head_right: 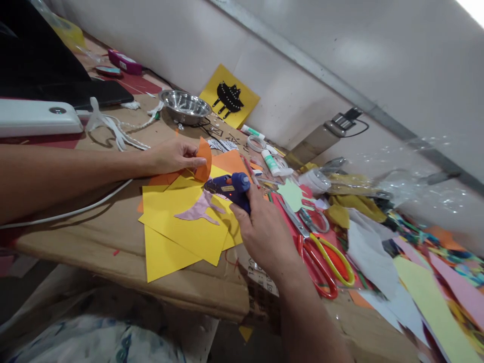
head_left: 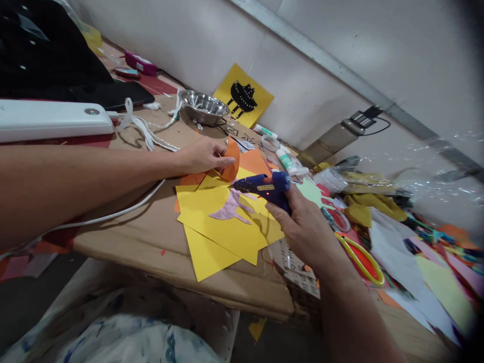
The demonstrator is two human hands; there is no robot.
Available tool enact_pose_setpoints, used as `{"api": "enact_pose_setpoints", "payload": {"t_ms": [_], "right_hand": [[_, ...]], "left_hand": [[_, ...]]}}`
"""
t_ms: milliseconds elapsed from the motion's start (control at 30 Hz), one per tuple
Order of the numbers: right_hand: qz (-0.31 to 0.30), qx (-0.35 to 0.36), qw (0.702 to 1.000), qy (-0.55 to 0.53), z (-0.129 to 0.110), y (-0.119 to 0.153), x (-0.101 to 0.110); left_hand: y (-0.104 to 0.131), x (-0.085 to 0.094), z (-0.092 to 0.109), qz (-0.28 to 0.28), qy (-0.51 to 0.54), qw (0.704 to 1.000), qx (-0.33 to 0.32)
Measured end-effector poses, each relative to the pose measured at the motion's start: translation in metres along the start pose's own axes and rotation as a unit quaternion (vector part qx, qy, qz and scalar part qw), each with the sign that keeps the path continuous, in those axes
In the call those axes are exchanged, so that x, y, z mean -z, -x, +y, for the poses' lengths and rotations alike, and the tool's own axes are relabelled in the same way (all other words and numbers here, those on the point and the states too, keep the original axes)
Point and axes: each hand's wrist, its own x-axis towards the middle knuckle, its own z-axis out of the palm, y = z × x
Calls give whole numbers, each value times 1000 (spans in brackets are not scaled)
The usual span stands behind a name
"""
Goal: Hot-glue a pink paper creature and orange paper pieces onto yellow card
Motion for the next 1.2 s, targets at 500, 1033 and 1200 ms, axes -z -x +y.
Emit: {"api": "enact_pose_setpoints", "payload": {"t_ms": [500,1033,1200], "right_hand": [[23,13,999,-22,-3,-4,-5],[10,17,1000,-23,-12,-6,-12],[14,21,999,-36,-12,-6,-14]], "left_hand": [[1,1,3,-3,0,1000,-3],[0,0,-1,-11,27,1000,-11],[1,0,-1,-12,28,999,-12]]}}
